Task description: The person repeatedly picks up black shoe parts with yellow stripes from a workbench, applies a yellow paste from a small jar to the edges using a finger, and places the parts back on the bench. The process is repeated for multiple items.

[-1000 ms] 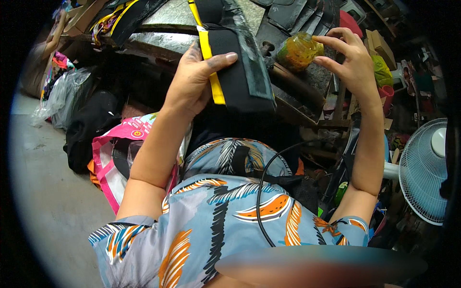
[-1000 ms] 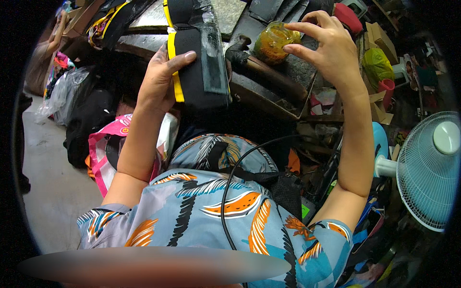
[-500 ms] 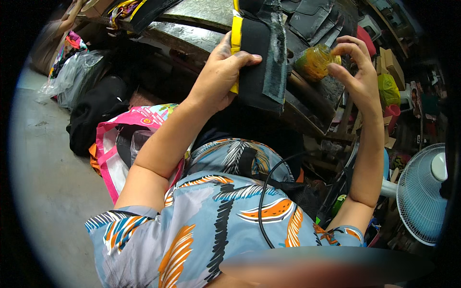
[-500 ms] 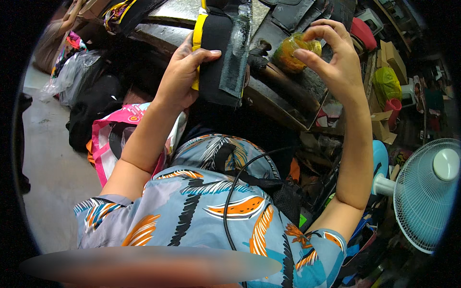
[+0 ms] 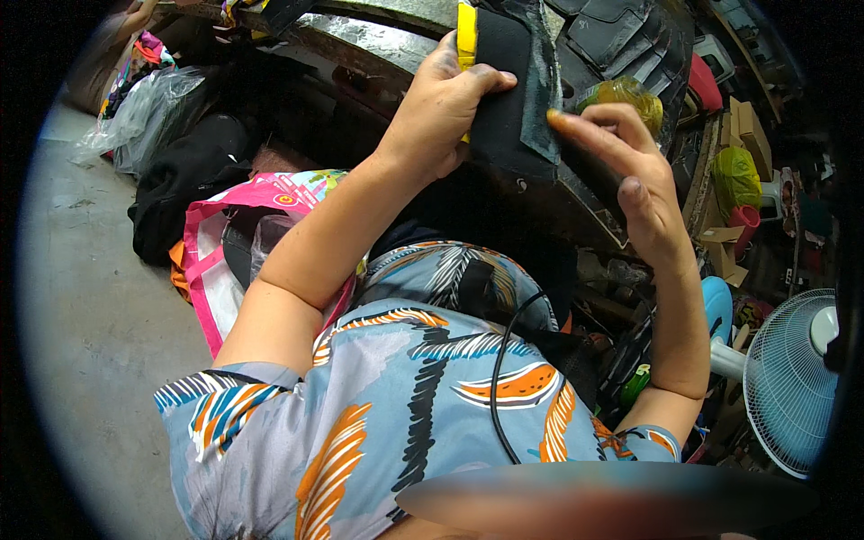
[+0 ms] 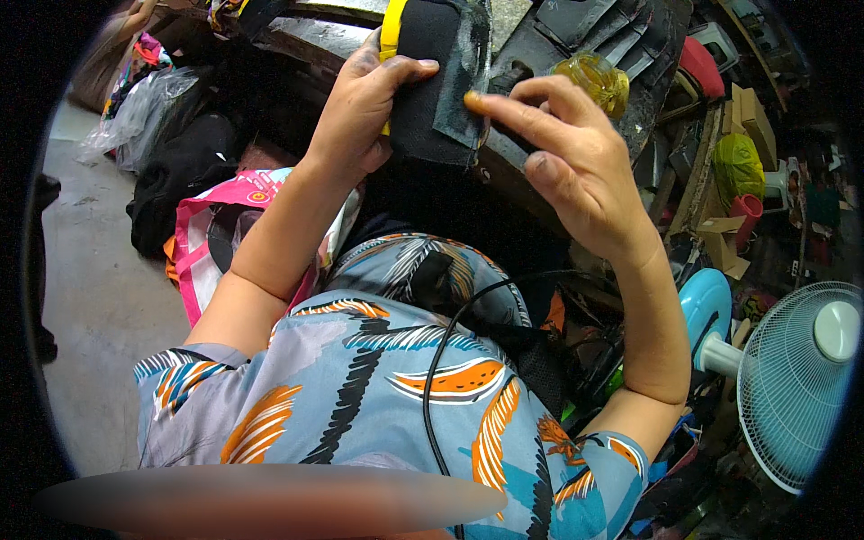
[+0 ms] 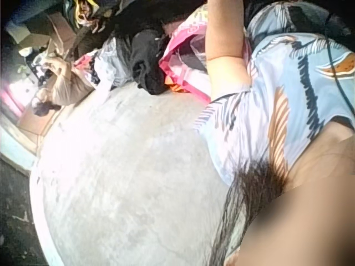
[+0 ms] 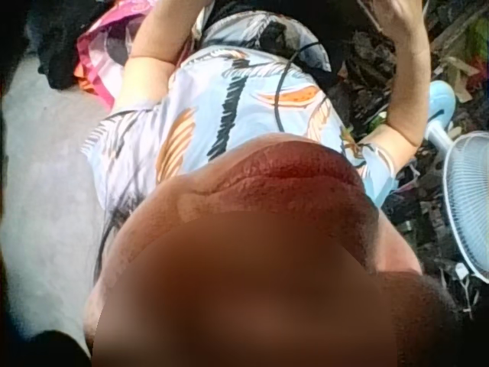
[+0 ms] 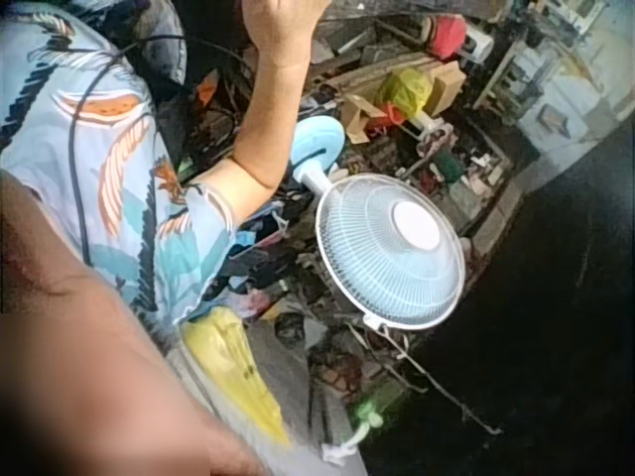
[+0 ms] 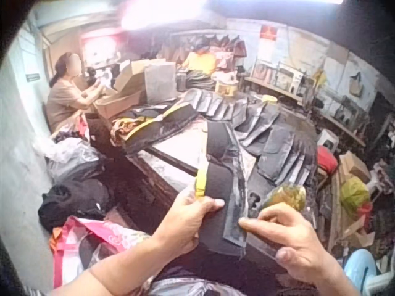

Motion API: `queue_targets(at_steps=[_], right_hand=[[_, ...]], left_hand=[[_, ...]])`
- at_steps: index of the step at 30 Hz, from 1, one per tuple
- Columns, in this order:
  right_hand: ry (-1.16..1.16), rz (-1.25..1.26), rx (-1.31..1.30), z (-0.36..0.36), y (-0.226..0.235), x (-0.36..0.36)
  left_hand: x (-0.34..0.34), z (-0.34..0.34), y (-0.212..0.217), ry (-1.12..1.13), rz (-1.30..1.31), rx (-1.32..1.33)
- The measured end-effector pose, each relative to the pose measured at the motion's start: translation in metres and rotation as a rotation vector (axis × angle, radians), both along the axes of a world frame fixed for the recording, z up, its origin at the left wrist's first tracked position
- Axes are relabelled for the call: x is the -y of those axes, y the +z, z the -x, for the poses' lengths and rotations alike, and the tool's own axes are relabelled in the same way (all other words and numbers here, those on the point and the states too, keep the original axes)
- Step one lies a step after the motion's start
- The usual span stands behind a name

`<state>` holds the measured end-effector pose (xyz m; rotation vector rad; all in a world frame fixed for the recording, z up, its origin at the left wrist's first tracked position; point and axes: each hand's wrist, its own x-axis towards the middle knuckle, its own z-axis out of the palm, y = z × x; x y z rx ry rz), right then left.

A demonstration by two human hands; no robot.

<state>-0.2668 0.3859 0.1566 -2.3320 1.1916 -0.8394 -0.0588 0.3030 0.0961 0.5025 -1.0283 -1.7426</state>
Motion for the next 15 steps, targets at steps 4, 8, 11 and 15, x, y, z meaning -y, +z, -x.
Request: queue_targets(at_steps=[4,8,11,15], right_hand=[[-0.131,0.179,-0.15,-0.006,-0.007,0.008],[-0.073,0.125,-0.215,-0.01,-0.005,0.004],[0.022,0.227,-0.283,-0.011,0.003,0.001],[-0.081,0.361,-0.384,-0.009,0.01,0.009]], left_hand=[[-0.002,0.001,0.002,-0.02,0.037,-0.018],[0.003,-0.004,0.0,0.0,0.061,0.045],[0.006,-0.004,-0.004,0.0,0.059,0.031],[0.002,0.003,-0.009,-0.015,0.074,-0.026]])
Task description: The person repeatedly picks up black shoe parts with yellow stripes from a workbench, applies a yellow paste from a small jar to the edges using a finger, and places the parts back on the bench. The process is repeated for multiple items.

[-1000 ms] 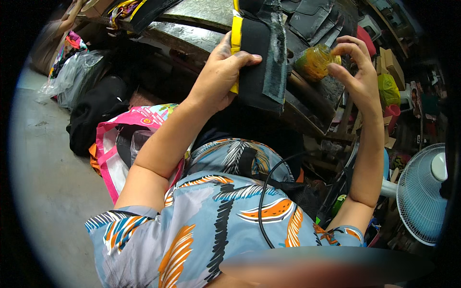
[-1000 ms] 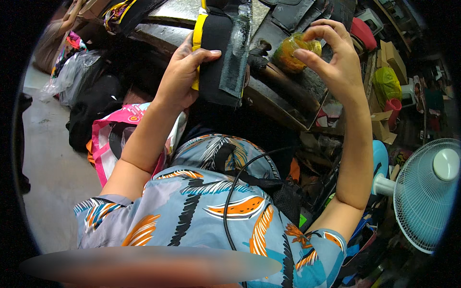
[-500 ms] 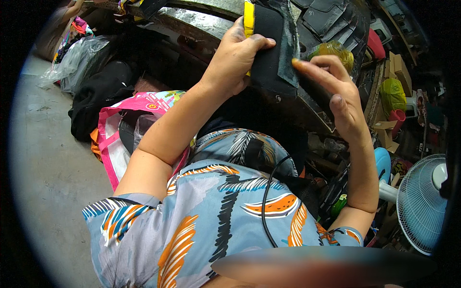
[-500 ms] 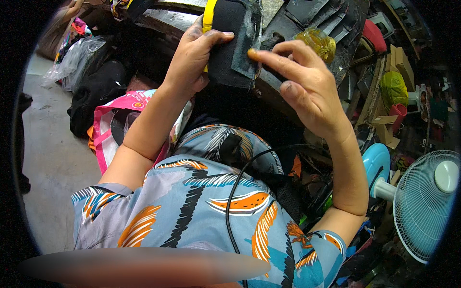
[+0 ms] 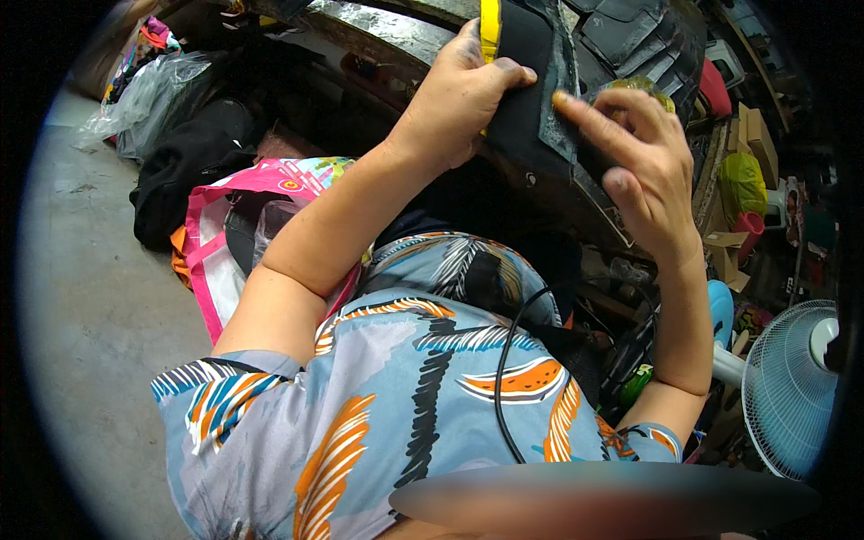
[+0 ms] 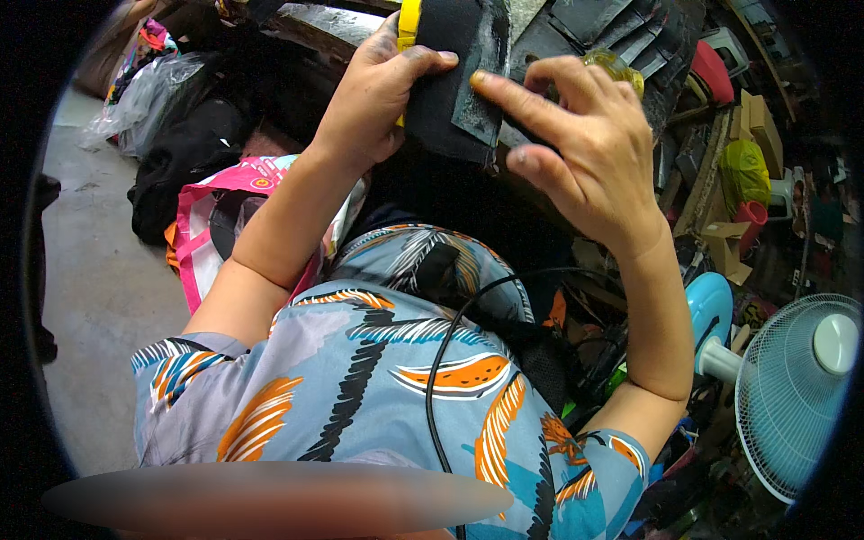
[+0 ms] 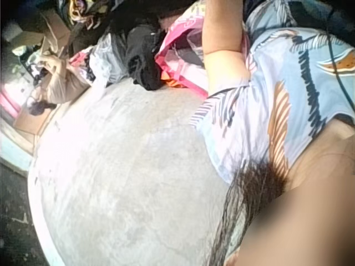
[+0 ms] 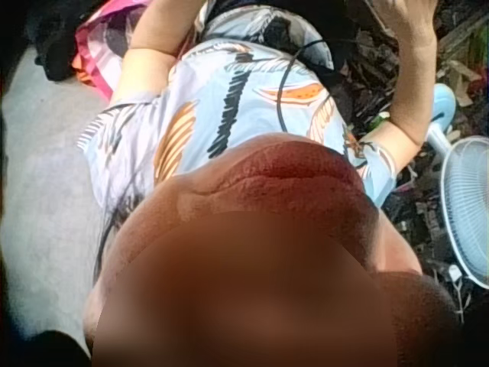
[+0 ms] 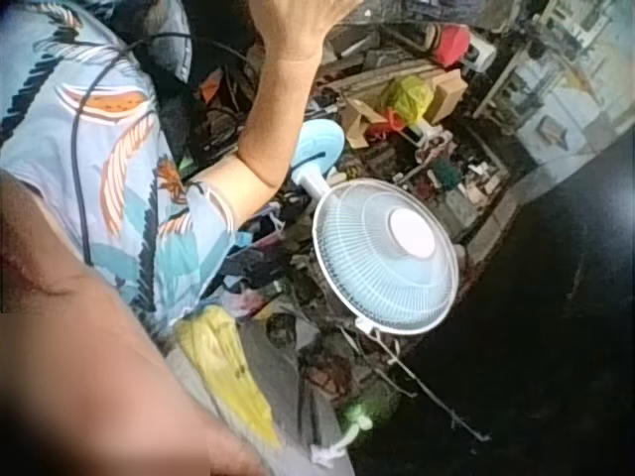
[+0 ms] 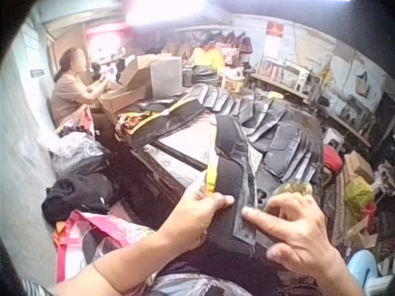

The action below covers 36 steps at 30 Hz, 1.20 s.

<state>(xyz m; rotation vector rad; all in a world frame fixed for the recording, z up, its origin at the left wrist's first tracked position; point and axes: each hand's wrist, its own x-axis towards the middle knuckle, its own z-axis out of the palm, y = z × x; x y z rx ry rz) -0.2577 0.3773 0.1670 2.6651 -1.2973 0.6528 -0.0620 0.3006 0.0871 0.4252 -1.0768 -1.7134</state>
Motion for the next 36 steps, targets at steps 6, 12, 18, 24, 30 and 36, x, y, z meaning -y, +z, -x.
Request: queue_targets(at_steps=[6,12,18,24,30,36], right_hand=[[0.083,0.016,-0.054,-0.003,-0.009,0.001],[0.018,0.101,-0.033,0.008,0.002,0.004],[-0.042,0.475,-0.367,0.001,0.004,-0.004],[0.098,0.372,-0.106,0.006,0.002,-0.004],[0.063,0.126,-0.089,-0.005,-0.008,-0.001],[-0.083,-0.023,0.124,0.02,-0.011,-0.014]], left_hand=[[0.0,-0.006,0.003,0.021,-0.025,0.07],[-0.003,-0.009,0.006,-0.034,-0.124,0.025],[-0.001,-0.009,0.005,-0.022,-0.147,-0.035],[0.001,-0.011,0.003,-0.01,-0.133,0.001],[-0.003,-0.012,0.011,-0.002,-0.224,-0.07],[0.022,-0.05,0.013,-0.011,-0.259,0.089]])
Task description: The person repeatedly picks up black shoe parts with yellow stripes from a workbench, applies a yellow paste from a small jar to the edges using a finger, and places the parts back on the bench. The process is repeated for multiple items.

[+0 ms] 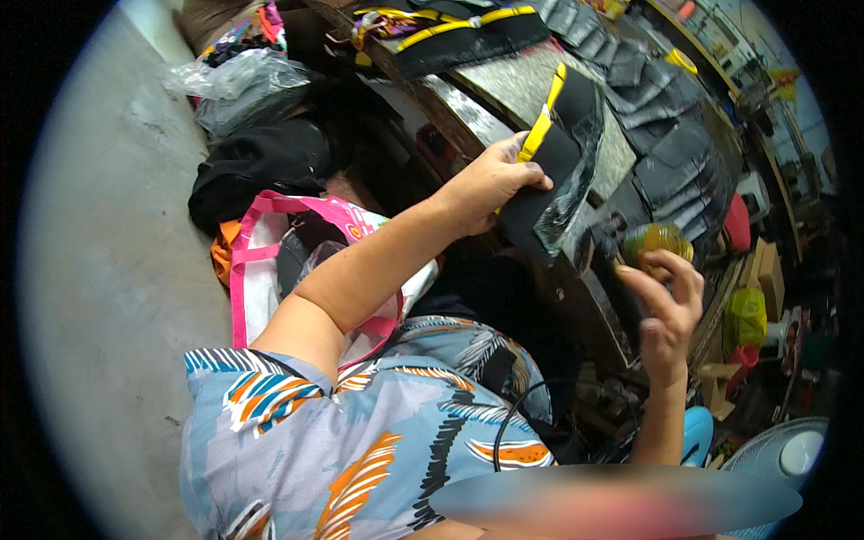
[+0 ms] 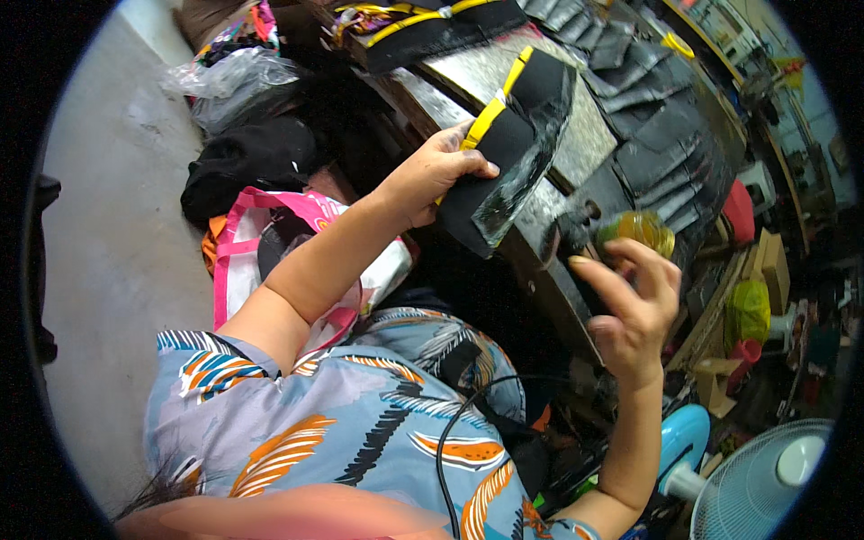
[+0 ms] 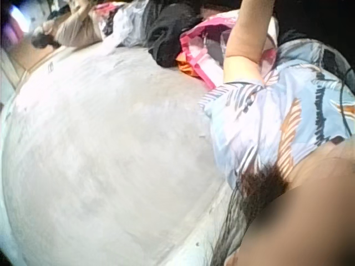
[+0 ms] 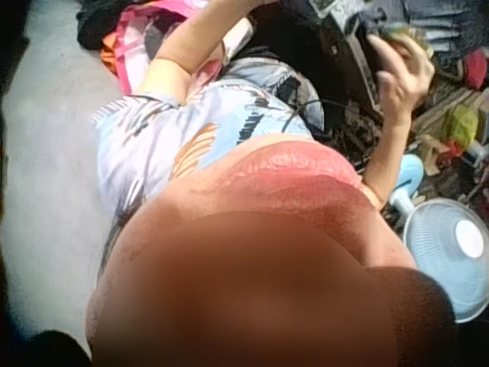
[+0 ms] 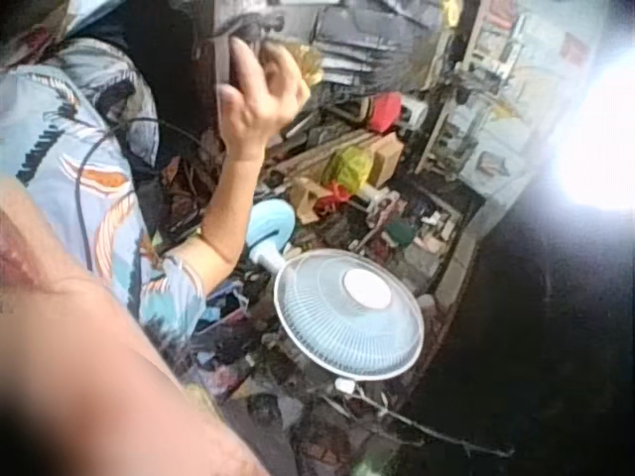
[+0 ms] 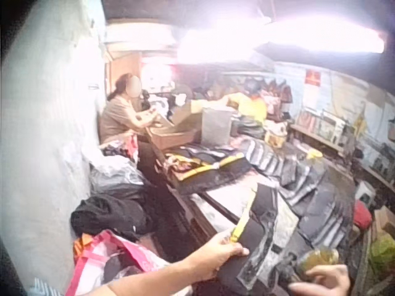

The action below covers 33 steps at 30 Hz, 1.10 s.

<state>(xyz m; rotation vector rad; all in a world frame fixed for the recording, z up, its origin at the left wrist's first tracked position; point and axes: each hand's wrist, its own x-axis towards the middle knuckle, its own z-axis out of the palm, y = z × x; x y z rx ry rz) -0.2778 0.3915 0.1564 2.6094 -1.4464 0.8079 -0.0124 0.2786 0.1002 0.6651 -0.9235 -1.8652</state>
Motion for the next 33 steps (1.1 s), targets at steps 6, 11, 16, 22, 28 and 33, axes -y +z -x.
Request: queue_targets(at_steps=[6,11,16,22,28,33], right_hand=[[-0.162,0.032,0.495,0.08,-0.043,0.003],[-0.291,-0.15,0.876,0.103,-0.089,0.004],[-0.331,-0.188,0.965,0.1,-0.101,0.009],[-0.335,-0.186,1.022,0.096,-0.102,0.009],[-0.35,-0.175,0.943,0.096,-0.103,0.01],[-0.365,-0.192,0.95,0.099,-0.104,0.009]], left_hand=[[0.044,-0.049,-0.011,-0.093,-0.018,0.143],[0.087,-0.074,-0.007,-0.054,0.049,0.275],[0.108,-0.088,0.009,-0.103,0.117,0.316],[0.114,-0.088,0.025,-0.116,0.208,0.557],[0.156,-0.096,0.014,-0.185,0.157,0.775],[0.192,-0.108,-0.004,-0.151,0.095,0.546]])
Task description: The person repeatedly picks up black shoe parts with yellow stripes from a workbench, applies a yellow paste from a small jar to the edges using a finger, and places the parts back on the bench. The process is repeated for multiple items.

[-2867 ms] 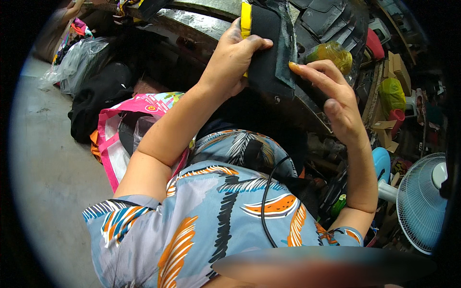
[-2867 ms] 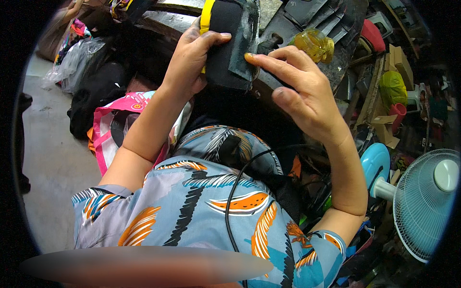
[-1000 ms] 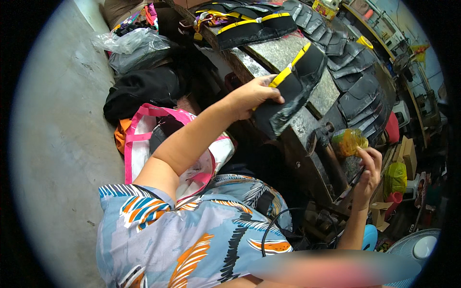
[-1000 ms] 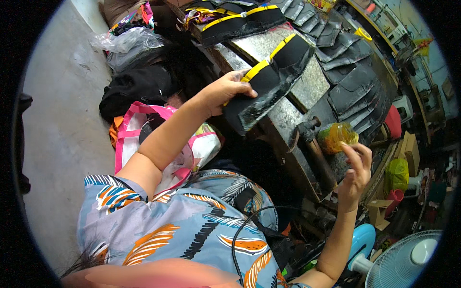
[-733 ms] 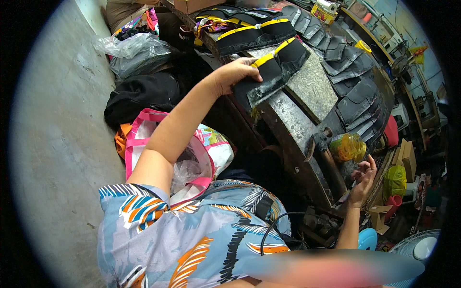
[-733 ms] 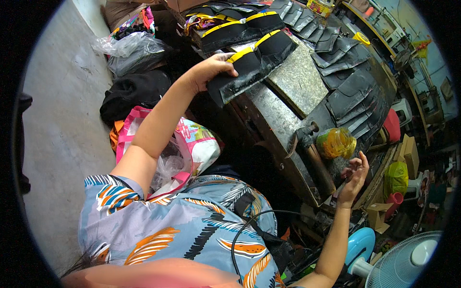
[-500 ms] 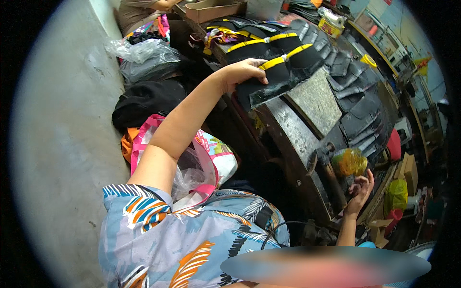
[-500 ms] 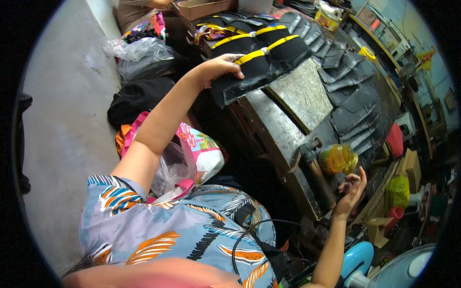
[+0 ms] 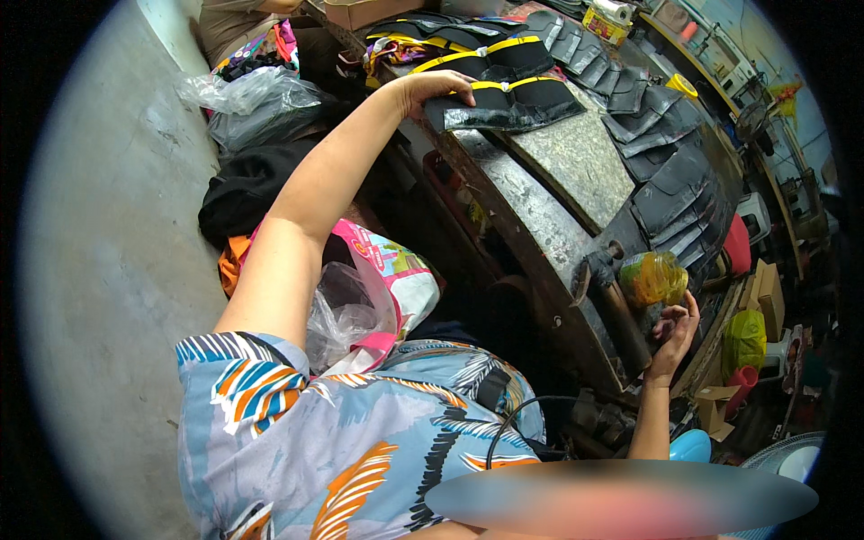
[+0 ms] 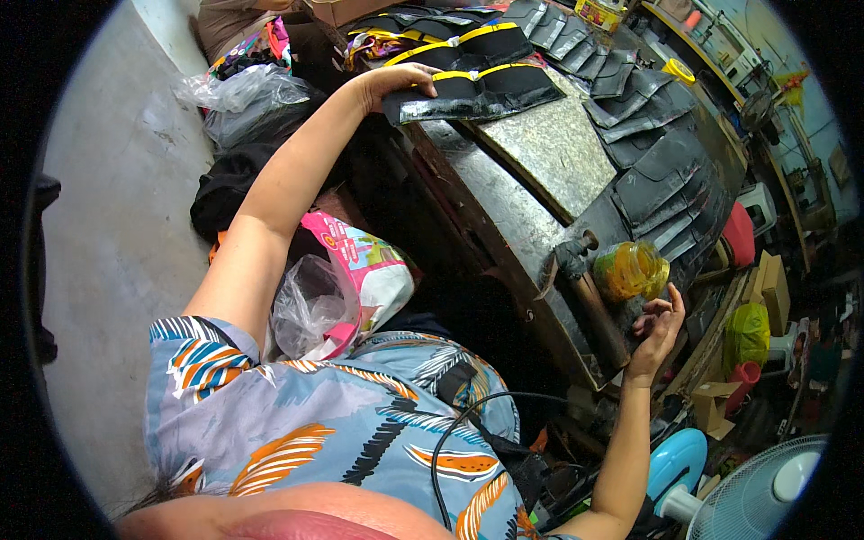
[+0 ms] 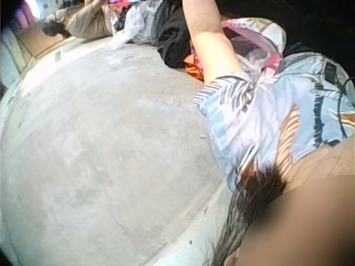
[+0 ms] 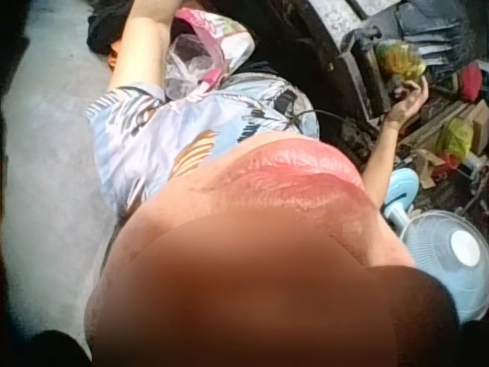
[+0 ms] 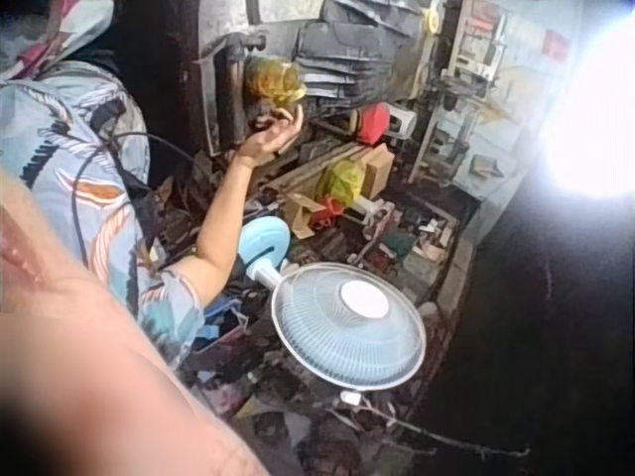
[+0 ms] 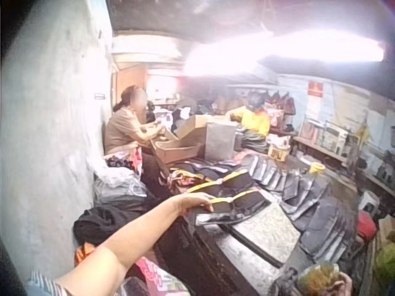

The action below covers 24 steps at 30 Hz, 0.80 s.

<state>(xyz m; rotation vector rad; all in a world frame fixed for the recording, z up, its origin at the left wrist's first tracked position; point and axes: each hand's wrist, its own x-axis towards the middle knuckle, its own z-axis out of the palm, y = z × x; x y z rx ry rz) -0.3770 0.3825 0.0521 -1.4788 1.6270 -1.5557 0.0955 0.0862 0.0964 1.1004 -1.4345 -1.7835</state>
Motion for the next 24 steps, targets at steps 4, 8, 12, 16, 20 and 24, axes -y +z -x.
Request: queue_targets(at_steps=[4,8,12,16,20,24], right_hand=[[-0.012,0.008,0.0,0.0,-0.002,0.0],[-0.008,0.029,-0.015,-0.002,-0.002,0.001],[-0.002,0.013,0.036,-0.005,0.001,0.0],[-0.018,0.002,0.003,-0.007,0.002,0.001],[-0.013,0.024,0.003,-0.007,0.001,0.0],[-0.017,0.007,-0.003,-0.007,0.001,0.001]], left_hand=[[0.007,0.003,-0.006,0.019,-0.18,-0.055],[-0.004,0.009,0.003,-0.033,-0.056,0.028],[-0.023,0.015,0.022,-0.084,0.114,0.107],[-0.031,0.004,0.045,-0.053,0.152,0.084],[-0.02,-0.033,0.056,0.051,0.206,0.065],[0.014,-0.077,0.054,0.169,0.223,0.075]])
